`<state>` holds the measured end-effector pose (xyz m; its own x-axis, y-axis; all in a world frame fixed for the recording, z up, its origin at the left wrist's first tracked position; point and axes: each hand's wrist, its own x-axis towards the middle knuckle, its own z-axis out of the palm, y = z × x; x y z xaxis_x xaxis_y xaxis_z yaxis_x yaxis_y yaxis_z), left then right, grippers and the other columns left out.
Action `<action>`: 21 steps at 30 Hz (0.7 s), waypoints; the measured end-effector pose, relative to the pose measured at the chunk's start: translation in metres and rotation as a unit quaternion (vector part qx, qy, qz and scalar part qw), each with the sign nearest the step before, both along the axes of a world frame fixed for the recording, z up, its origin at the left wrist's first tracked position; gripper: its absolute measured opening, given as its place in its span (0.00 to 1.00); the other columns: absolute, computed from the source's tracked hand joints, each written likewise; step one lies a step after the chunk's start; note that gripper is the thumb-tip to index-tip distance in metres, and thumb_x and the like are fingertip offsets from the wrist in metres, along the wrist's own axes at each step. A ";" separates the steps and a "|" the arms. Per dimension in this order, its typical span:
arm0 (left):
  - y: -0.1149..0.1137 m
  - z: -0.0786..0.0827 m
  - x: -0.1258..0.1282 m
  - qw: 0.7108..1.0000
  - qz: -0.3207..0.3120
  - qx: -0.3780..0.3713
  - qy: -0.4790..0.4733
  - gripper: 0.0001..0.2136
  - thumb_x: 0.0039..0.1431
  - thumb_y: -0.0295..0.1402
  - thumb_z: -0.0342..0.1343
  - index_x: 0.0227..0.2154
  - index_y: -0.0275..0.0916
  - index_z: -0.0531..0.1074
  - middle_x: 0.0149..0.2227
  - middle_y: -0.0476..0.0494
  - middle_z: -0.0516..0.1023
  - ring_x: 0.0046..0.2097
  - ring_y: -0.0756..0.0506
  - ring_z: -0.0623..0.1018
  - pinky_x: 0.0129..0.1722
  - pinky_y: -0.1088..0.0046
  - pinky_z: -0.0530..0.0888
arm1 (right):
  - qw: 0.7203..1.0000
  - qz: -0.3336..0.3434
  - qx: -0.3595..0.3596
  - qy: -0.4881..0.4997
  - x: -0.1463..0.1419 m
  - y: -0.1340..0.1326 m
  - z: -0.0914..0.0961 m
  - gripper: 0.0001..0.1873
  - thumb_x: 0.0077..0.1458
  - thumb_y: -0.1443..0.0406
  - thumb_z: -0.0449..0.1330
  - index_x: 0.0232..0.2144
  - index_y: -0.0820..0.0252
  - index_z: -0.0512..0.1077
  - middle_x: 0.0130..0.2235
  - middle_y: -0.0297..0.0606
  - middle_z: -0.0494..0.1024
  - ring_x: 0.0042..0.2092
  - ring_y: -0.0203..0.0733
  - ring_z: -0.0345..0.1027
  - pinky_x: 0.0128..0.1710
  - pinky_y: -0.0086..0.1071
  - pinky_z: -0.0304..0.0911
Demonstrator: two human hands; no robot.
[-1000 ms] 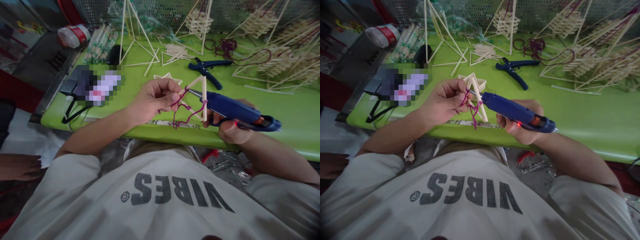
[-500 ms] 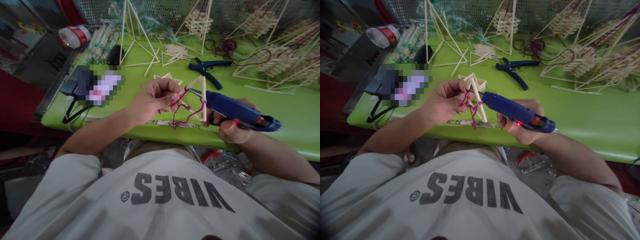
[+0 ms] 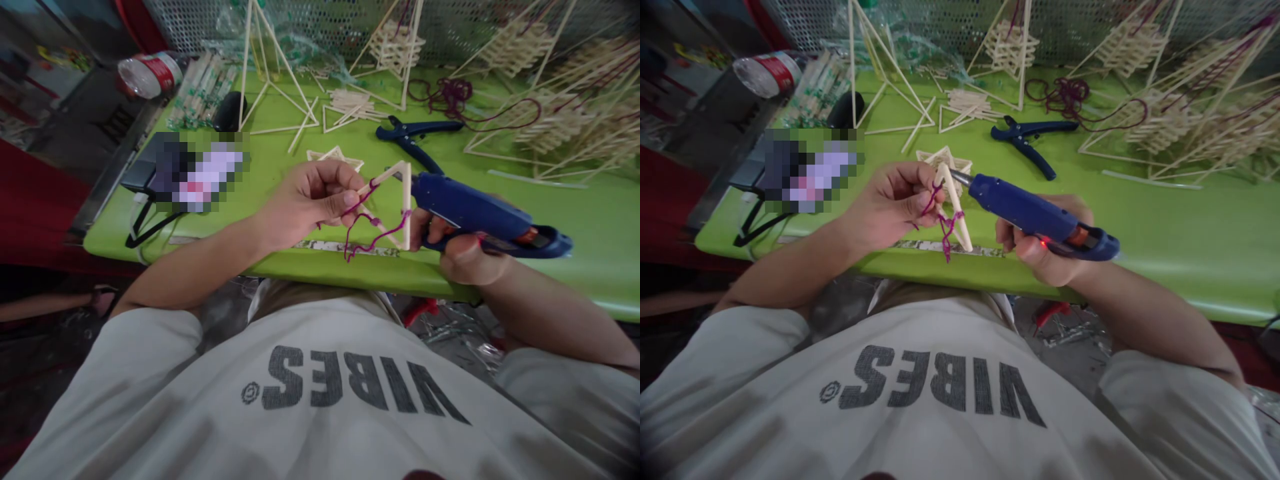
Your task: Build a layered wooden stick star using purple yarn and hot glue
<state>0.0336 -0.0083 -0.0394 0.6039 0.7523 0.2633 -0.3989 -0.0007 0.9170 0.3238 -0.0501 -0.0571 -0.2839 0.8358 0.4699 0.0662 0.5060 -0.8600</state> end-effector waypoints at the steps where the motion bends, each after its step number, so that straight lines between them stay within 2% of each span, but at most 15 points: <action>1: 0.001 -0.002 0.000 0.999 -0.011 0.035 -0.018 0.15 0.61 0.49 0.79 0.41 0.46 0.85 0.32 0.48 0.85 0.28 0.51 0.80 0.22 0.73 0.67 | 1.000 0.006 0.022 0.020 -0.001 0.000 0.001 0.31 0.51 0.31 0.72 0.22 0.48 0.77 0.21 0.37 0.77 0.21 0.44 0.72 0.20 0.42 0.67; 3: 0.001 -0.004 -0.001 0.995 -0.010 0.088 -0.036 0.11 0.65 0.45 0.76 0.44 0.47 0.87 0.37 0.46 0.87 0.32 0.48 0.84 0.24 0.72 0.72 | 0.997 0.025 0.059 0.050 -0.003 0.002 0.002 0.29 0.58 0.34 0.69 0.26 0.49 0.83 0.24 0.40 0.81 0.23 0.46 0.74 0.25 0.45 0.74; 5: -0.003 -0.003 -0.002 0.989 0.004 0.139 -0.041 0.07 0.71 0.39 0.72 0.46 0.45 0.87 0.40 0.44 0.88 0.34 0.49 0.85 0.31 0.72 0.78 | 0.994 0.039 0.076 0.060 -0.003 0.003 0.003 0.30 0.61 0.34 0.69 0.29 0.50 0.88 0.27 0.43 0.84 0.23 0.46 0.75 0.28 0.47 0.78; 8: -0.011 0.001 -0.003 0.976 -0.024 0.207 -0.056 0.08 0.77 0.33 0.63 0.51 0.43 0.87 0.40 0.43 0.88 0.34 0.51 0.84 0.33 0.74 0.80 | 0.991 0.063 0.093 0.078 -0.003 0.002 0.008 0.29 0.60 0.34 0.71 0.40 0.50 0.92 0.34 0.43 0.89 0.22 0.44 0.74 0.21 0.44 0.76; 10: -0.014 0.003 -0.003 0.970 -0.043 0.231 -0.067 0.08 0.76 0.32 0.64 0.51 0.43 0.87 0.40 0.43 0.87 0.35 0.50 0.84 0.34 0.73 0.80 | 0.986 0.093 0.116 0.071 -0.004 0.000 0.016 0.31 0.61 0.36 0.71 0.47 0.52 0.92 0.38 0.45 0.91 0.23 0.44 0.78 0.18 0.41 0.74; 13: -0.016 0.004 -0.004 0.976 -0.026 0.211 -0.047 0.05 0.71 0.37 0.71 0.46 0.46 0.88 0.39 0.44 0.87 0.36 0.48 0.86 0.36 0.71 0.81 | 0.975 0.136 0.175 0.024 -0.005 -0.004 0.031 0.28 0.67 0.40 0.70 0.49 0.54 0.91 0.35 0.45 0.90 0.28 0.46 0.84 0.21 0.35 0.77; 17: -0.017 0.009 -0.006 0.989 -0.025 0.144 0.002 0.14 0.59 0.48 0.80 0.36 0.46 0.87 0.35 0.43 0.88 0.32 0.47 0.85 0.34 0.70 0.80 | 0.970 0.166 0.177 -0.031 -0.007 -0.006 0.045 0.28 0.64 0.38 0.71 0.48 0.53 0.90 0.39 0.46 0.91 0.33 0.49 0.87 0.25 0.35 0.80; 19: -0.018 0.010 -0.006 0.989 -0.033 0.143 -0.004 0.15 0.56 0.48 0.82 0.34 0.44 0.87 0.34 0.43 0.87 0.30 0.48 0.83 0.33 0.70 0.79 | 0.965 0.181 0.185 -0.044 -0.006 -0.006 0.045 0.30 0.62 0.38 0.73 0.51 0.53 0.90 0.41 0.47 0.91 0.35 0.51 0.88 0.29 0.37 0.83; 21: -0.018 0.010 -0.004 0.986 -0.036 0.160 -0.020 0.13 0.58 0.46 0.81 0.36 0.44 0.87 0.33 0.42 0.87 0.30 0.49 0.83 0.33 0.71 0.78 | 0.963 0.188 0.190 -0.045 -0.006 -0.005 0.044 0.31 0.63 0.39 0.73 0.54 0.53 0.90 0.43 0.49 0.91 0.37 0.51 0.89 0.31 0.37 0.85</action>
